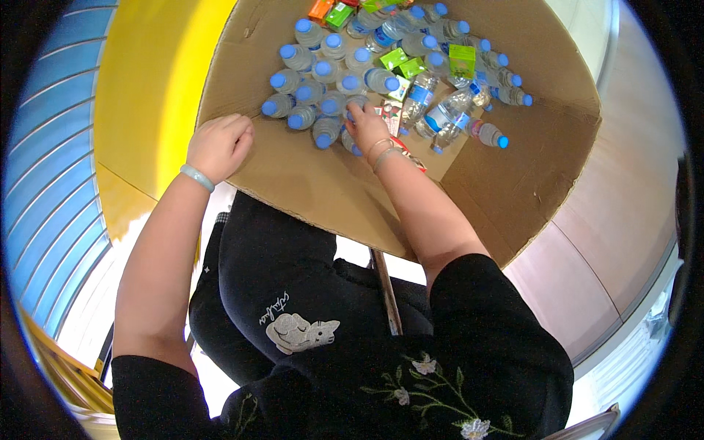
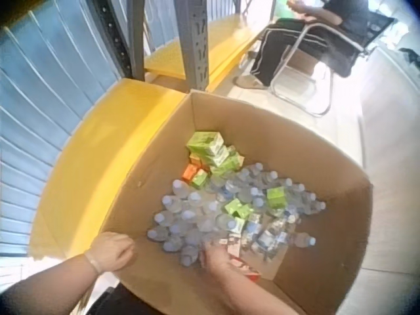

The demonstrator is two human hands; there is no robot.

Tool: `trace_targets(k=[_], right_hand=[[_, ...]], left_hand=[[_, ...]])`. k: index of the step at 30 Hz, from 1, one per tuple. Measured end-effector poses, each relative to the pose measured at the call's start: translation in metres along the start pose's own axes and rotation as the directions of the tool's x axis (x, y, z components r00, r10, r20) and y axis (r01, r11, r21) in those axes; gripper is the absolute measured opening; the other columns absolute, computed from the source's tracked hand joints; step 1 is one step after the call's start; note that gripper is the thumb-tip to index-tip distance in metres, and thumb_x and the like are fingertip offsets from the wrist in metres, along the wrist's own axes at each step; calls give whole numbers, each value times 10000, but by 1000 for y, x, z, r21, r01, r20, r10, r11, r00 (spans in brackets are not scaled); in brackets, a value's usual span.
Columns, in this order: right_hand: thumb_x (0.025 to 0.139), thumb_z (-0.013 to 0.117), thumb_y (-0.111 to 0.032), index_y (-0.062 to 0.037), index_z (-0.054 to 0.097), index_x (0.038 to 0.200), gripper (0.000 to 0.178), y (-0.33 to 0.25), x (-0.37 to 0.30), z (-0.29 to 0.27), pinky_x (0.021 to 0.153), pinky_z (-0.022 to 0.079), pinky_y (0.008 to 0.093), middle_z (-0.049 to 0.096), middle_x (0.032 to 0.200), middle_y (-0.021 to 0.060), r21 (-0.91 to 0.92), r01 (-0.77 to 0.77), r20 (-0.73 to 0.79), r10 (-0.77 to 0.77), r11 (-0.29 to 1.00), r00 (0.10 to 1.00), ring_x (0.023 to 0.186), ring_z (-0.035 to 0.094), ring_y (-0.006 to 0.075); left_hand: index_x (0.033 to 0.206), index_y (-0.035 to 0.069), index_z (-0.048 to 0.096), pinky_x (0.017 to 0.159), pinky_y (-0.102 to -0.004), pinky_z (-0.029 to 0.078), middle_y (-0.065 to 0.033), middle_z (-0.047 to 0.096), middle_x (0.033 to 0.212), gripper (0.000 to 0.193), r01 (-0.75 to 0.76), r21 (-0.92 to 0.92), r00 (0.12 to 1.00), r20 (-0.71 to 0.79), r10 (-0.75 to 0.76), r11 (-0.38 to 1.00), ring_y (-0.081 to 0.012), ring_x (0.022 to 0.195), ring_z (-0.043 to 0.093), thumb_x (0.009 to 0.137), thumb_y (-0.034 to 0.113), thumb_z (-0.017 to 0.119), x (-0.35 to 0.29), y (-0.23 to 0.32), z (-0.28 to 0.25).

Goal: The person picks water bottles from a cardboard box on the floor and places them onto a yellow shelf. The person handles the bottles one at a time, arranging them in rows on the shelf.

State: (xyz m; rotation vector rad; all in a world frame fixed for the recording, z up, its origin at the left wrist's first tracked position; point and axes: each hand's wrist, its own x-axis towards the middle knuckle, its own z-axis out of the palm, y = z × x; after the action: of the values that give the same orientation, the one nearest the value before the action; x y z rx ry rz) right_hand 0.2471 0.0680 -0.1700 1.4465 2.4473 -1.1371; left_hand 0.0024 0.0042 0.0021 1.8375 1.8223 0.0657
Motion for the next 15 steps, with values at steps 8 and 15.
trace_targets(k=[8,15], right_hand=[[765,569,-197,-53,461,985,284,30,-4,-15,681,455,431,548,878,194,174,-101,-299,150,980,943,778,550,357],[753,597,-187,-55,483,958,269,43,-12,-22,700,455,411,582,863,205,322,-156,-257,245,934,935,822,567,345]], left_hand=[[732,56,518,638,-388,430,-109,540,729,101,-13,30,1000,12,12,999,-301,719,539,782,120,458,0,0,-2],[727,60,505,641,-398,425,-105,544,719,120,-3,19,1000,12,3,1000,-303,714,537,790,142,445,-1,-1,1]])
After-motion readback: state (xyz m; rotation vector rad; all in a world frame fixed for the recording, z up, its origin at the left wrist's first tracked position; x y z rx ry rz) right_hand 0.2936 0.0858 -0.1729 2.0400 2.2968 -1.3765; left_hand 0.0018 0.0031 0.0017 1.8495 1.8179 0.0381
